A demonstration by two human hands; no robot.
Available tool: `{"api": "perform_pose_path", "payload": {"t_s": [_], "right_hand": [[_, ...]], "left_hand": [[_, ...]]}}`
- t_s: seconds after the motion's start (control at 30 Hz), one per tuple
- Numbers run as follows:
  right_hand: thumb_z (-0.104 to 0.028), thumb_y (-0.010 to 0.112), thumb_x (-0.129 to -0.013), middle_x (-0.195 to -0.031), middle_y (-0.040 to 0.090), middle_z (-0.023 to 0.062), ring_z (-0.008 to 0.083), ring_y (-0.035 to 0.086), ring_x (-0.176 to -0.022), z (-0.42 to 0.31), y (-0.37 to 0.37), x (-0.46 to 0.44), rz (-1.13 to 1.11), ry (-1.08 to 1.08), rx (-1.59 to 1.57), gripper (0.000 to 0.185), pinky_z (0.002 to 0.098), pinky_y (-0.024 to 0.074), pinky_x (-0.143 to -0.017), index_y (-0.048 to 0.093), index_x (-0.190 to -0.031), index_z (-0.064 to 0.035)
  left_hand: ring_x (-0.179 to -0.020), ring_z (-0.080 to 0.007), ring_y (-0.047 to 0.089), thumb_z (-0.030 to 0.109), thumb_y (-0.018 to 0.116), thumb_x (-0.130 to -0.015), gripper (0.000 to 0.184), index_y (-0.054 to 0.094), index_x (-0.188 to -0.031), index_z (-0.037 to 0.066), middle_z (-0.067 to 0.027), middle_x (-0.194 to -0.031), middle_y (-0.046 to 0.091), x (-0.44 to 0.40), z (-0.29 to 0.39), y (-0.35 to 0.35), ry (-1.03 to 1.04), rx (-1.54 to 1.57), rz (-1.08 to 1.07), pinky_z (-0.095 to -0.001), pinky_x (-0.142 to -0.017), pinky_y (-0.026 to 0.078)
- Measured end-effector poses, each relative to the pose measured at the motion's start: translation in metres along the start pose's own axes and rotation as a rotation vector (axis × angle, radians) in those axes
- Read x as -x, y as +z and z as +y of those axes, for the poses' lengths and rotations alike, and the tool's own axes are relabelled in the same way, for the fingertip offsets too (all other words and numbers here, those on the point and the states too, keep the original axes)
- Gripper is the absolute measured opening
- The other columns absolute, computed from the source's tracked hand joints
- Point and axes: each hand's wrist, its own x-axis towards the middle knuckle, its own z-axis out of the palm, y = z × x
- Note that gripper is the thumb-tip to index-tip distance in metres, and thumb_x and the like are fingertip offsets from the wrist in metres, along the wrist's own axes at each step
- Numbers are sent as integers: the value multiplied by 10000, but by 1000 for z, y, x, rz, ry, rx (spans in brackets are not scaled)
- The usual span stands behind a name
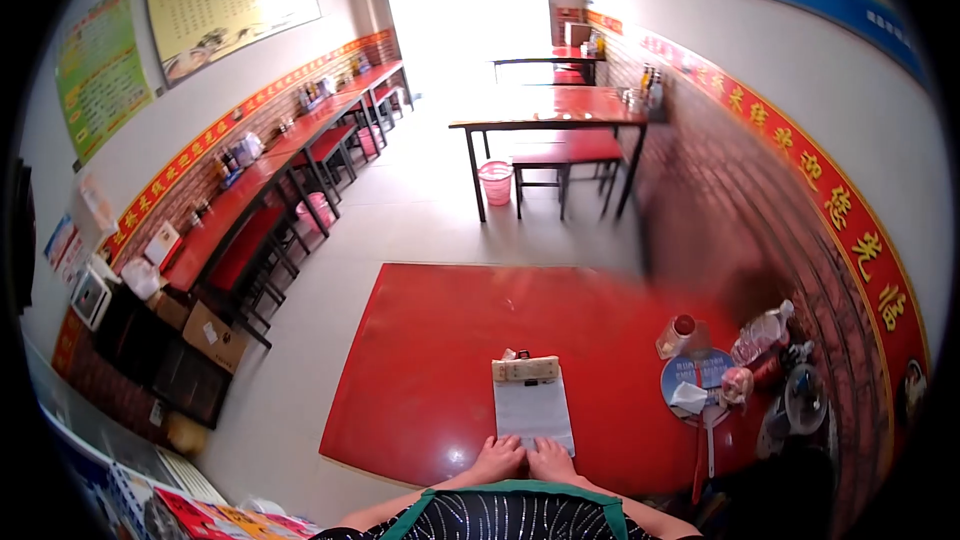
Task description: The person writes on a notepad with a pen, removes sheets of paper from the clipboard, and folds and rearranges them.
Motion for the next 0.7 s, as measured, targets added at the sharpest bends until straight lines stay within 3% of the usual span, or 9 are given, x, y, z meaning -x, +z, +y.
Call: {"api": "perform_pose_path", "payload": {"t_s": [0.03,0.1,0.2,0.23,0.33,0.37,0.4,0.47,0.7], "right_hand": [[-196,591,-706,-1117,506,205,365,516,-1002,-4,-6,-3,108,-5,28,257,463,462,-815,604,-886,-14],[-205,595,-704,-1107,510,203,362,520,-995,-5,-4,-5,225,15,54,255,461,462,-815,604,-870,-11],[-214,590,-714,-1112,508,199,352,519,-1002,-2,6,-7,134,93,26,256,453,462,-817,590,-857,-1],[-210,575,-727,-1112,508,198,347,522,-999,-4,-3,-8,38,98,-13,248,448,463,-817,583,-853,3],[-208,540,-758,-1125,505,196,343,521,-1017,-8,-19,-8,-71,100,-39,258,433,466,-830,577,-892,9],[-196,518,-773,-1123,500,207,350,511,-1030,-13,-22,-7,7,89,3,266,429,449,-861,577,-919,19],[-183,496,-789,-1122,496,218,358,502,-1042,-16,-23,-6,84,76,44,276,425,432,-893,577,-946,29],[-179,489,-793,-1127,494,217,356,500,-1051,-9,1,-3,43,72,53,279,423,432,-895,572,-957,31],[-182,472,-793,-1082,529,189,322,511,-1060,-8,1,2,50,27,111,310,396,444,-880,572,-989,36]], "left_hand": [[-1097,-321,498,241,549,-752,351,567,-1011,4,-207,-1163,518,-2,-1,4,23,-7,-11,-399,-918,379],[-1062,-302,514,250,550,-747,317,586,-959,17,-180,-1109,543,-7,-7,18,47,-76,378,-400,-881,387],[-1046,-271,521,220,519,-781,260,595,-953,40,-140,-1076,557,-16,-11,12,83,22,344,-419,-886,384],[-1038,-268,526,220,530,-769,251,606,-927,41,-136,-1058,568,-17,-9,1,43,25,35,-420,-885,380],[-1017,-271,536,234,549,-745,254,619,-889,38,-137,-1055,569,-15,-3,-18,92,-33,-3,-406,-861,401],[-997,-274,539,261,566,-726,257,621,-838,36,-124,-997,567,-14,-8,-3,136,-17,225,-401,-826,422],[-997,-274,539,261,566,-726,257,621,-838,36,-124,-997,567,-16,-9,0,147,-16,220,-401,-826,422],[-1028,-285,519,239,552,-744,250,619,-856,27,-150,-1016,554,-19,-10,8,102,-8,-38,-408,-834,416],[-1025,-290,518,227,532,-761,241,616,-868,29,-140,-1023,550,-14,-11,8,139,23,12,-411,-840,430]]}}
